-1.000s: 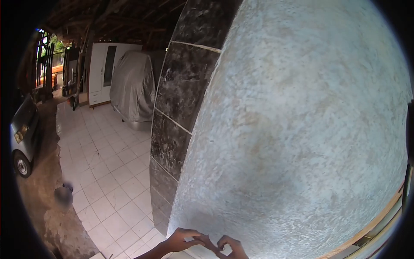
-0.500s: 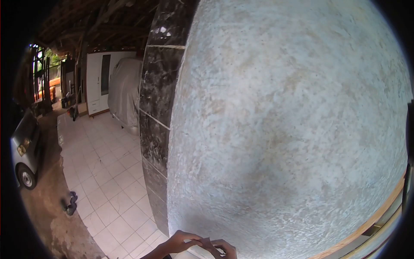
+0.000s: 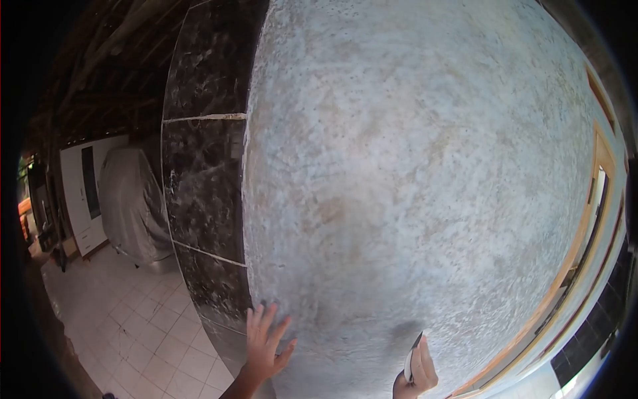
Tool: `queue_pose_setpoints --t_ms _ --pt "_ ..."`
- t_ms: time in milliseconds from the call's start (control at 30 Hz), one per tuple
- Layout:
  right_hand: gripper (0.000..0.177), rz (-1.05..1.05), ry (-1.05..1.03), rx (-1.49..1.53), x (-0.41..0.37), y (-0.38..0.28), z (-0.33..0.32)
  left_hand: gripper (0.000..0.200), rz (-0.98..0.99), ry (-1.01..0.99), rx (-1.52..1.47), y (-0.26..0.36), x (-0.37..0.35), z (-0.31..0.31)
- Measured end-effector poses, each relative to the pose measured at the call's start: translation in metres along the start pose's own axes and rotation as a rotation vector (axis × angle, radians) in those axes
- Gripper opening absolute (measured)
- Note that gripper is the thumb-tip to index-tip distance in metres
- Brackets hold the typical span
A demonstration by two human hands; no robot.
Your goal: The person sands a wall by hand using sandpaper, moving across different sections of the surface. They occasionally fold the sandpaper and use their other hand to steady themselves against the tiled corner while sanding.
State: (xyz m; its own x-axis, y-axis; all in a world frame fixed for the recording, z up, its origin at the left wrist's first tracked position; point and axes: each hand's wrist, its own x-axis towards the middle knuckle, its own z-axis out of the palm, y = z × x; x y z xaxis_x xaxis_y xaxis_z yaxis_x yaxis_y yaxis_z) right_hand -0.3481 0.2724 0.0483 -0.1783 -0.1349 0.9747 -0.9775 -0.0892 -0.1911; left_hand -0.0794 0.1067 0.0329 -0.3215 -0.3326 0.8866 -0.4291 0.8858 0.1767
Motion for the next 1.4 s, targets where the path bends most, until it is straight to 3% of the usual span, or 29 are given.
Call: queue_pose_setpoints --t_ms 33,67,133,200,300,400,533,567,600,633,733,800,867,1000,1067,1100,1233,1400 --pt "0.051 -0.058 0.034 -0.143 0.0 -0.008 0.014 0.067 -0.053 -0.028 0.067 -0.013 0.005 -0.011" --pt "0.051 -0.051 0.042 -0.165 -0.004 -0.017 0.027 0.086 -0.108 -0.051 0.131 -0.025 0.008 -0.019" --pt "0.058 0.213 -0.099 -0.138 -0.01 -0.037 0.049 0.092 -0.132 -0.105 0.109 -0.044 0.005 -0.028" --pt "0.069 0.23 -0.113 -0.224 -0.016 -0.06 0.063 0.099 -0.134 -0.15 0.082 -0.066 0.002 -0.027" --pt "0.082 0.267 -0.228 -0.23 -0.021 -0.081 0.075 0.117 -0.062 -0.427 0.227 -0.093 -0.017 -0.016" --pt "0.082 0.18 -0.094 -0.244 0.023 -0.097 0.067 0.12 -0.068 -0.469 0.169 -0.091 -0.014 -0.024" --pt "0.074 -0.16 0.149 -0.362 0.162 -0.121 0.047 0.125 -0.11 -0.404 0.126 -0.09 -0.011 -0.035" --pt "0.069 -0.306 0.215 -0.411 0.207 -0.126 0.046 0.129 -0.198 -0.296 0.108 -0.093 -0.012 -0.036" --pt "0.066 -0.324 0.233 -0.379 0.249 -0.136 0.046 0.134 -0.286 -0.18 0.092 -0.096 -0.012 -0.036" --pt "0.07 -0.44 0.269 -0.455 0.295 -0.141 0.048 0.134 -0.283 -0.16 0.078 -0.102 -0.012 -0.035" --pt "0.079 -0.613 0.292 -0.533 0.421 -0.165 0.058 0.12 -0.433 -0.091 0.099 -0.115 -0.023 -0.037" --pt "0.075 -0.574 0.216 -0.572 0.493 -0.169 0.063 0.122 -0.267 -0.176 0.179 -0.122 -0.028 -0.044" --pt "0.069 -0.57 0.164 -0.643 0.54 -0.171 0.07 0.128 -0.247 -0.196 0.202 -0.128 -0.032 -0.039" --pt "0.066 -0.5 0.195 -0.8 0.582 -0.187 0.076 0.134 -0.258 -0.298 0.275 -0.128 -0.035 -0.036" --pt "0.063 -0.423 0.144 -0.909 0.586 -0.195 0.071 0.134 -0.231 -0.251 0.263 -0.131 -0.035 -0.033" --pt "0.059 -0.322 0.022 -1.004 0.579 -0.21 0.068 0.133 -0.211 -0.2 0.248 -0.131 -0.035 -0.032" --pt "0.055 -0.46 0.018 -1.033 0.578 -0.201 0.073 0.135 -0.24 -0.258 0.28 -0.123 -0.031 -0.035" --pt "0.051 -0.384 0.011 -0.9 0.587 -0.208 0.067 0.138 -0.214 -0.231 0.185 -0.126 -0.031 -0.039"
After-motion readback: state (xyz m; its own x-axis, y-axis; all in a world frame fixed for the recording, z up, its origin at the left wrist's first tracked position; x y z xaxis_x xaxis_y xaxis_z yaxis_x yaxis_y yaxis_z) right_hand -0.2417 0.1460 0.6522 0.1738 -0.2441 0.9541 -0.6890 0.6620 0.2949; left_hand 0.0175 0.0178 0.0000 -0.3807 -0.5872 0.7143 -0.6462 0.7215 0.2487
